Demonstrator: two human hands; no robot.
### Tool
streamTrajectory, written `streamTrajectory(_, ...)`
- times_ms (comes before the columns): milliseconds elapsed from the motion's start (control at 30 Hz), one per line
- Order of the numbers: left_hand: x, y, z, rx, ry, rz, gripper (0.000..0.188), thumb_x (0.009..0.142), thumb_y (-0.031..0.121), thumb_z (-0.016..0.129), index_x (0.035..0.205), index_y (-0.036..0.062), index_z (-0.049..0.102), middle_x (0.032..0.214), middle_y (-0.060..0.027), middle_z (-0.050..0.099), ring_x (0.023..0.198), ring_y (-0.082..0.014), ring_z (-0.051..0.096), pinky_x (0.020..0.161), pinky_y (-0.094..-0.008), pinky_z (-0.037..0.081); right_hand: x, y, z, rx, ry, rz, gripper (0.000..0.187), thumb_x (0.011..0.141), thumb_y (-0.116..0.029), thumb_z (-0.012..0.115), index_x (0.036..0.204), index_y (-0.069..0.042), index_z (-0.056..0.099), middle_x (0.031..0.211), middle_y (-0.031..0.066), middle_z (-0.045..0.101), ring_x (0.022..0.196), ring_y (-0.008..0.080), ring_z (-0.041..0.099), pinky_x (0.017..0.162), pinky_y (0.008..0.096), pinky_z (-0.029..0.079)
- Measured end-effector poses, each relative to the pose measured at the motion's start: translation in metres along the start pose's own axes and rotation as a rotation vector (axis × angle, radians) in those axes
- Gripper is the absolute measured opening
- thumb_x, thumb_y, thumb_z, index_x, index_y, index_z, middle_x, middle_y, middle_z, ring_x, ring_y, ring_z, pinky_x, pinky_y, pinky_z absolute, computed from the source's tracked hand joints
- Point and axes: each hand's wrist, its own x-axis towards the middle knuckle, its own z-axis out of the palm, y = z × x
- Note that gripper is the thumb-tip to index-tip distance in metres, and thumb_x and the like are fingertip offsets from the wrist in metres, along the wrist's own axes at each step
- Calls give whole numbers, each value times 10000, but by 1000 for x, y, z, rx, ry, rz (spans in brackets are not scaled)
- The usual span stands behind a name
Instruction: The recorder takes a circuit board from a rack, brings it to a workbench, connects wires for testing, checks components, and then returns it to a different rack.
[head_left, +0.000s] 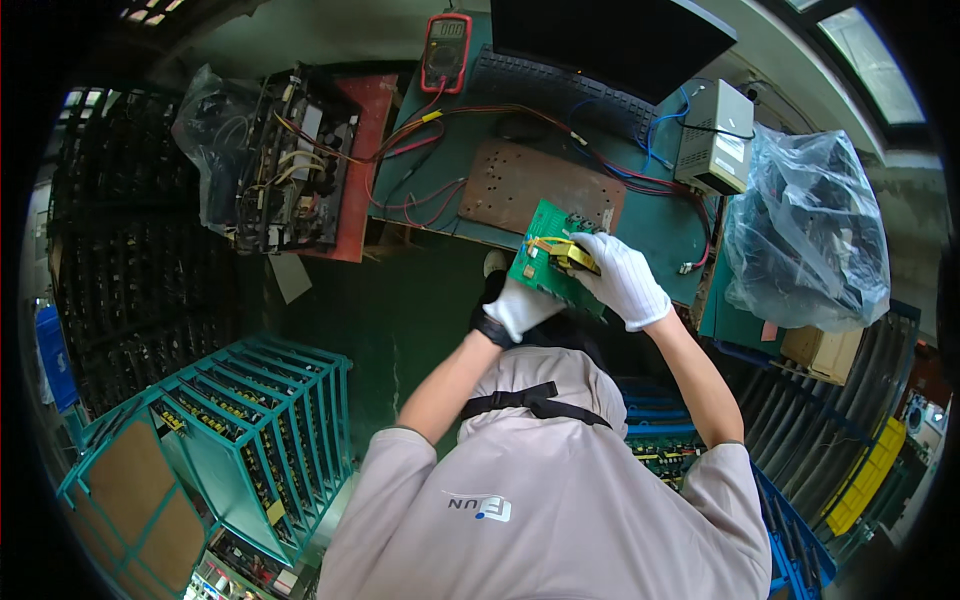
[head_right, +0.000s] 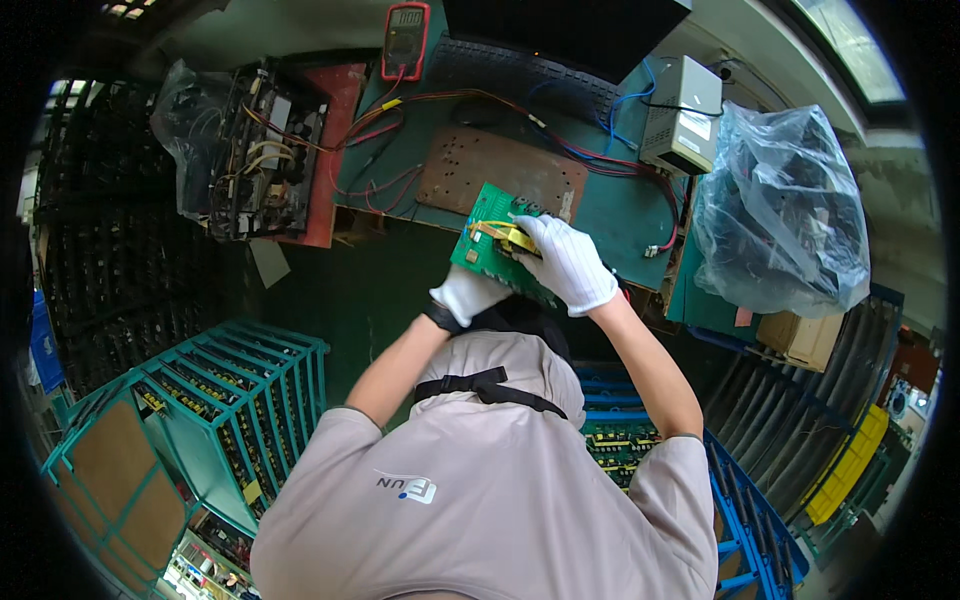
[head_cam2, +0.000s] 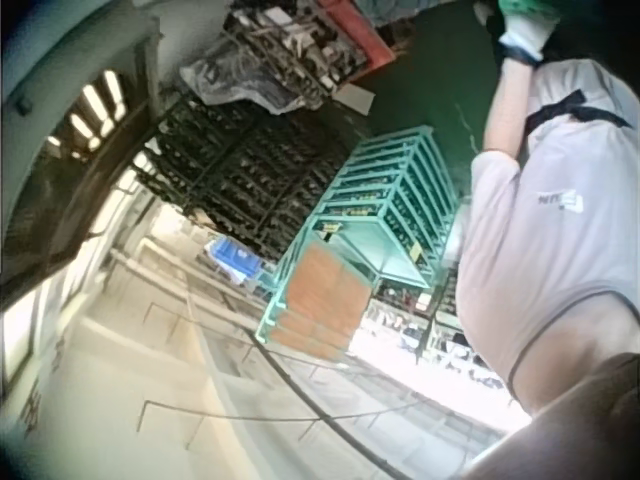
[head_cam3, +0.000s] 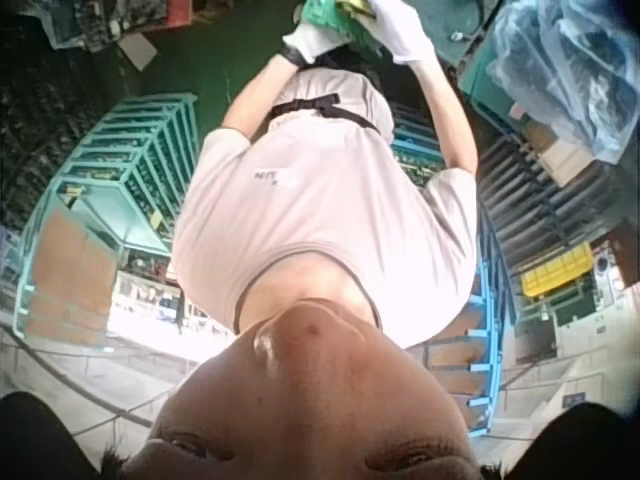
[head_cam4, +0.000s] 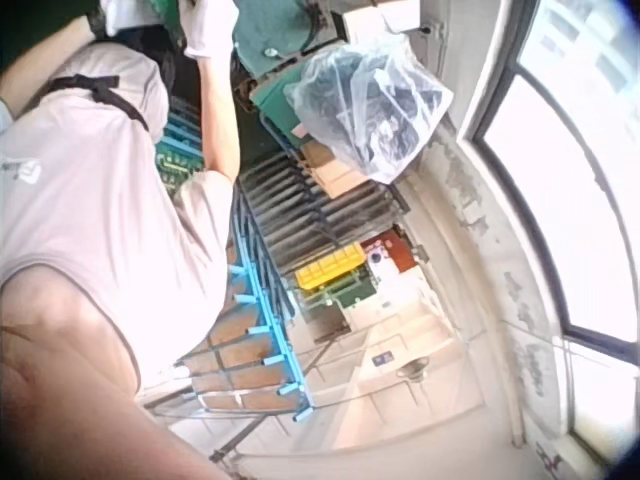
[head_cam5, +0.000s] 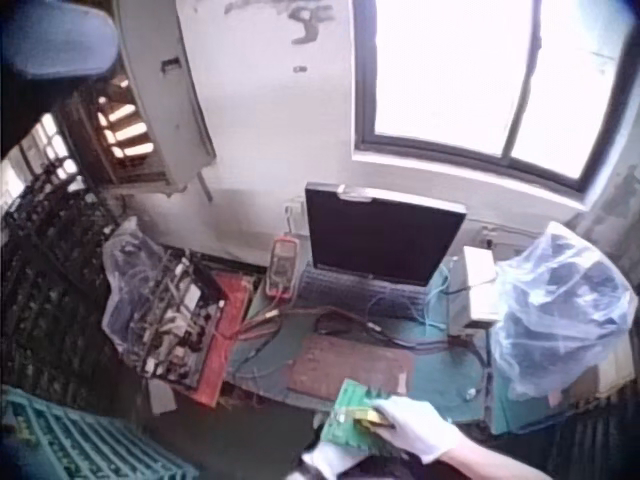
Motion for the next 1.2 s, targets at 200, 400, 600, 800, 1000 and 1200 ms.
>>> streamTrajectory(200,44,-57,-150,289,203,-138,382,1091,317,527,1325,43,656,1316,-117,694,1193,-274,673,1041,-393,510,72,40,57,-142,-58,-4,441,895,-226,742,1295,-82,626,994,145,687,895,338,705,765,443,569)
streamTrajectory(400,139,-88,-225,1144,-84,309,534,937,267,673,1440,133,550,1573,-115,480,1416,-357,467,1146,-514,404,130,65,101,-262,-92,-64,428,916,-204,699,1315,-70,621,956,145,675,839,332,702,720,457,569)
streamTrajectory(600,168,-92,-235,1299,-390,305,678,925,329,712,1536,155,473,1654,-68,391,1508,-338,365,1216,-539,325,153,63,122,-278,-185,-2,412,914,-199,707,1299,-67,643,995,163,693,866,360,705,738,472,565)
streamTrajectory(800,172,-90,-234,1311,-462,211,695,934,362,710,1557,177,461,1677,-41,364,1521,-341,349,1231,-547,302,159,60,134,-313,-195,17,429,911,-220,712,1304,-65,640,1005,174,692,874,365,706,741,479,567)
streamTrajectory(1000,172,-89,-236,1306,-461,218,686,952,375,684,1565,171,456,1689,-49,345,1525,-363,340,1236,-548,290,159,61,140,-317,-201,25,411,904,-190,708,1291,-67,644,971,170,680,845,353,706,714,467,570)
streamTrajectory(1200,171,-93,-236,1314,-447,231,692,941,386,702,1558,183,462,1684,-34,348,1515,-374,348,1228,-560,303,160,65,136,-273,-246,34,409,912,-193,703,1299,-77,640,1021,180,689,880,372,707,747,487,572)
